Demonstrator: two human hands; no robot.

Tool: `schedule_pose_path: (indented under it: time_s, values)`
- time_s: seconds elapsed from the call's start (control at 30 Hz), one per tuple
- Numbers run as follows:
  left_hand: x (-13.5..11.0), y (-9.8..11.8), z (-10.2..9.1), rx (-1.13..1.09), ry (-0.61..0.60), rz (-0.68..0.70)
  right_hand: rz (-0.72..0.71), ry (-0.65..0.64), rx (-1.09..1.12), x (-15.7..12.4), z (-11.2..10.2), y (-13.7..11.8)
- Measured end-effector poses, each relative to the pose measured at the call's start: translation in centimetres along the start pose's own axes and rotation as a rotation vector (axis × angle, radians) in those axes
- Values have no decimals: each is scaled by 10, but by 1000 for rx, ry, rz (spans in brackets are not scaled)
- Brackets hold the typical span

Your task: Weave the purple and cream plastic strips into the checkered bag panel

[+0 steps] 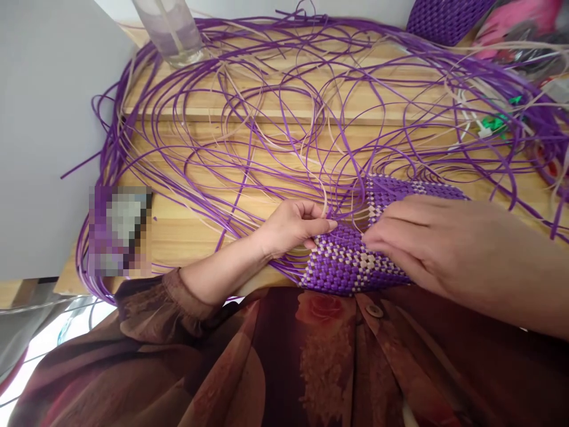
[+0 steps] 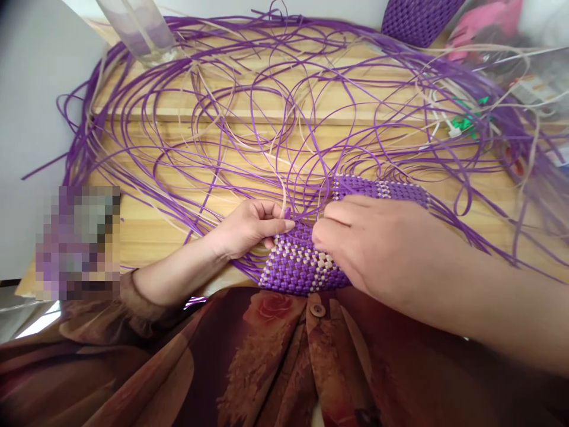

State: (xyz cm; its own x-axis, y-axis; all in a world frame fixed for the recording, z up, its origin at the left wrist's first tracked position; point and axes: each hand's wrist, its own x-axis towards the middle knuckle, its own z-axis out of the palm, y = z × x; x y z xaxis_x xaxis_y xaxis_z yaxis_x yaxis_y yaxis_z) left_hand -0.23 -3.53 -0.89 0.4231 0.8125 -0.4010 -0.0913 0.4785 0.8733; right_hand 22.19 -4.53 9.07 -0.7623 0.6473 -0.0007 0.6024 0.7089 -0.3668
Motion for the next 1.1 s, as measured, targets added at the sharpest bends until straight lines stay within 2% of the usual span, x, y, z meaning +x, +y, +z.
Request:
schedule_pose_path:
  time_s: [0.07, 0.1, 0.17, 0.3, 0.43, 0.57, 0.63, 0.67, 0.73, 0.8, 0.9, 1.1]
  values:
    - [-1, 1, 0, 8, -6, 21, -63, -183, 89, 13, -4, 2]
    - [-2, 2, 0, 9, -10, 27, -98, -231, 115, 21, -5, 4]
    - [-2, 3, -1, 1, -15, 25, -99, -203, 118, 38, -5, 12]
    - [-2, 5, -1, -57, -37, -4, -41, -98, -10, 64, 1, 33]
    - [-4, 6, 0, -142, -8, -30, -57, -154, -8, 74, 9, 42]
    - [-3, 3, 2, -118, 14, -51, -67, -186, 63, 80, 11, 43]
    - [-1, 0, 2, -111, 18, -65, -37, -186, 113, 80, 11, 43]
    - [0, -1, 2, -115, 24, -74, -25, -143, 124, 79, 10, 43]
    - [1, -3, 2, -126, 38, -90, -58, 1, 100, 73, 7, 43]
    - [2, -3, 2, -133, 44, -92, -162, 115, -3, 65, 5, 43]
    - [1, -2, 2, -140, 47, -91, -247, 83, -191, 53, 5, 44]
    - [2, -2, 2, -160, 50, -82, -170, 28, -254, 29, 4, 30]
